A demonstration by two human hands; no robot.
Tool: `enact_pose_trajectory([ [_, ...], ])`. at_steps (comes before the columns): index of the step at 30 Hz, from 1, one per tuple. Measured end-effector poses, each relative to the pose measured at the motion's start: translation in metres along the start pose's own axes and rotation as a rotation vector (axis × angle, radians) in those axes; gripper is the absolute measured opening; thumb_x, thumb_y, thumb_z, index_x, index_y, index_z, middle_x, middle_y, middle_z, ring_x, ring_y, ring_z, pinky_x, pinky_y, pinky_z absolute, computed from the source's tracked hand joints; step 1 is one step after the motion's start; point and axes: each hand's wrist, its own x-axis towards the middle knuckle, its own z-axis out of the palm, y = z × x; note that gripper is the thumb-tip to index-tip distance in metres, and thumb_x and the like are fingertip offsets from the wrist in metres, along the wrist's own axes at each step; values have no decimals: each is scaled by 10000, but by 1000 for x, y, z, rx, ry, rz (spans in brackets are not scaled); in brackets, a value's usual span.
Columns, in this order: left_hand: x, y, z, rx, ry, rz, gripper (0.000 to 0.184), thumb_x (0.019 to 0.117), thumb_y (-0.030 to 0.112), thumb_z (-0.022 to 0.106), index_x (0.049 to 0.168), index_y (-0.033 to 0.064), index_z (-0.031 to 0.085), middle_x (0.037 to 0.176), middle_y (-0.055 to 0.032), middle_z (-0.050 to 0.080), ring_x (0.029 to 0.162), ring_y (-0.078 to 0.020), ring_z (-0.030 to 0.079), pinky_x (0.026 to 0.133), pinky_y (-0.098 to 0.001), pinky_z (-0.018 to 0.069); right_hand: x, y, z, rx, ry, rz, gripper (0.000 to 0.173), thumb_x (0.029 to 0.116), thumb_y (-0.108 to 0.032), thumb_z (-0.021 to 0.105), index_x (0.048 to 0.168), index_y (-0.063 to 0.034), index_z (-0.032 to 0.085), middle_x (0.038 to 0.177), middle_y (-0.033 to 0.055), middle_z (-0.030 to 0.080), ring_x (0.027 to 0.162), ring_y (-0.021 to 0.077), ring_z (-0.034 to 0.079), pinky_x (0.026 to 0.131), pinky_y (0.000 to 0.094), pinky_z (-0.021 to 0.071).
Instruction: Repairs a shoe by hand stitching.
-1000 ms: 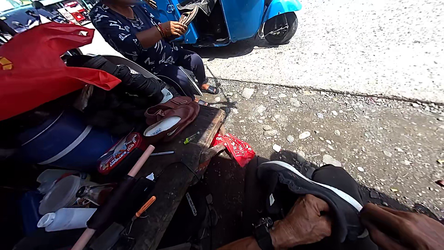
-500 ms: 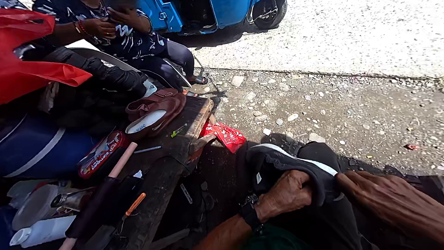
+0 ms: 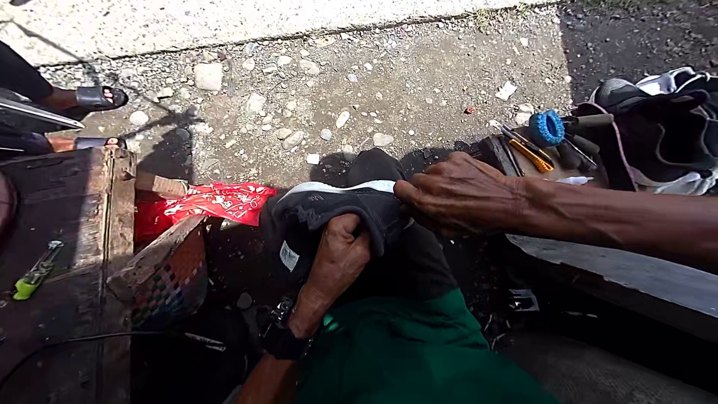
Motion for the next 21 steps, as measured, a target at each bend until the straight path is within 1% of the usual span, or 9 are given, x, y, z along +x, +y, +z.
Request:
enact_pose_trajectory([
  [3, 1, -1, 0, -8, 0, 8, 112, 906, 8, 626, 846, 54, 709, 820, 21, 713, 808, -3, 679, 768, -197, 571, -1, 2, -2, 0, 1, 9, 265, 1019, -269, 480, 876, -87, 607, 569, 12, 469, 464, 214, 531, 411, 365, 381],
  [5, 1, -1, -1, -15, 6, 6, 116, 903, 1, 624, 837, 58, 701, 807, 30, 705, 794, 3, 673, 754, -190, 567, -4, 8, -6, -7, 17, 39, 319, 1046, -327, 471, 872, -96, 607, 558, 6, 462, 453, 214, 528, 402, 367, 377],
  [8, 0, 1, -2, -28, 19, -7, 122, 905, -2, 624, 838, 63, 703, 811, 37, 709, 799, 6, 677, 761, -186, 571, -11, 17, -16, -51, 40, 91, 345, 1027, -386, 472, 847, -118, 595, 536, -5, 436, 426, 209, 493, 395, 368, 337],
  [12, -3, -1, -4, 96, 58, -4, 115, 915, 60, 640, 828, 87, 710, 809, 43, 705, 807, 14, 673, 765, -189, 563, -26, 25, -18, -65, 65, 198, 408, 1017, -466, 462, 806, -138, 582, 523, -15, 432, 423, 204, 497, 391, 379, 339],
  [14, -4, -2, -3, 138, 70, 5, 113, 917, 79, 643, 826, 89, 709, 811, 41, 704, 813, 15, 673, 771, -189, 560, -32, 23, -11, 57, 55, 290, 463, 999, -553, 466, 788, -159, 586, 519, -29, 445, 441, 185, 511, 414, 391, 353],
  [17, -5, -2, -2, 174, 90, -6, 113, 904, 82, 643, 813, 92, 709, 800, 43, 701, 799, 19, 667, 761, -188, 553, -36, 8, 14, 472, 84, 401, 563, 948, -703, 522, 798, -166, 599, 562, -66, 473, 503, 98, 502, 489, 343, 387],
  [18, -6, -2, -1, 171, 94, -9, 114, 907, 82, 639, 815, 91, 707, 802, 44, 701, 801, 20, 667, 762, -189, 554, -37, 4, 24, 613, 139, 416, 534, 936, -671, 585, 817, -151, 603, 597, -70, 494, 531, 71, 497, 509, 307, 396],
  [20, -7, -2, -1, 144, 90, -2, 115, 915, 71, 632, 828, 81, 706, 818, 44, 706, 817, 23, 670, 779, -183, 558, -38, -5, 44, 876, 330, 420, 395, 939, -488, 709, 876, -106, 636, 699, -60, 571, 598, 12, 508, 545, 211, 420],
  [21, -7, -2, -2, 129, 86, 2, 112, 917, 63, 632, 835, 74, 708, 824, 41, 709, 825, 24, 671, 786, -178, 561, -37, -10, 51, 960, 425, 417, 322, 948, -400, 728, 932, -85, 666, 769, -50, 615, 636, -13, 528, 564, 167, 441],
])
